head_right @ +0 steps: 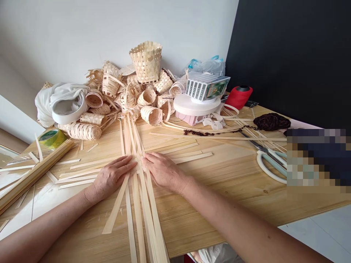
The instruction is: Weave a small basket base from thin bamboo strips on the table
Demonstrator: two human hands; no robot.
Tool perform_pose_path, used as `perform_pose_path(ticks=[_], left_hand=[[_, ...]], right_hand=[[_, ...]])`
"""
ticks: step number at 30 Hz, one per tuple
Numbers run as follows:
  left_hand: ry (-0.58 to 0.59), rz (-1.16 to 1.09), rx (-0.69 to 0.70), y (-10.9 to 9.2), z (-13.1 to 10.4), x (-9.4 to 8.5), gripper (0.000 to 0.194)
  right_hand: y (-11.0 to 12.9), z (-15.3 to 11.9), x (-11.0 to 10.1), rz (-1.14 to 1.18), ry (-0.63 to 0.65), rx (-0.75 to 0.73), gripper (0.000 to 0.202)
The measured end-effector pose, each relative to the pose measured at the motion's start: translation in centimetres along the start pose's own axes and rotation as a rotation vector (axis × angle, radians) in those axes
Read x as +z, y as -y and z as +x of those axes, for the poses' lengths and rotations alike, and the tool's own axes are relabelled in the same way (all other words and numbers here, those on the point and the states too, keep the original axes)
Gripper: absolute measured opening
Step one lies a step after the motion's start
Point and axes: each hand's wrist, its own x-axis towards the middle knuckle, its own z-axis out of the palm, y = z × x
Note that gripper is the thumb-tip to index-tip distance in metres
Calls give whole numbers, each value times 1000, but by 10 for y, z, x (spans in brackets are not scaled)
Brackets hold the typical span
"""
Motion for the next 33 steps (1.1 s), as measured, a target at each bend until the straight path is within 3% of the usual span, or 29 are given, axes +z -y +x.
perform_pose_path(ticks=[15, 33], left_hand=[[59, -69, 3, 0, 0, -6, 34], [27, -70, -22, 1, -1, -1, 31]], right_hand=[[1, 0, -4, -18, 30, -14, 27], [2, 1, 0, -19, -2, -12, 28]])
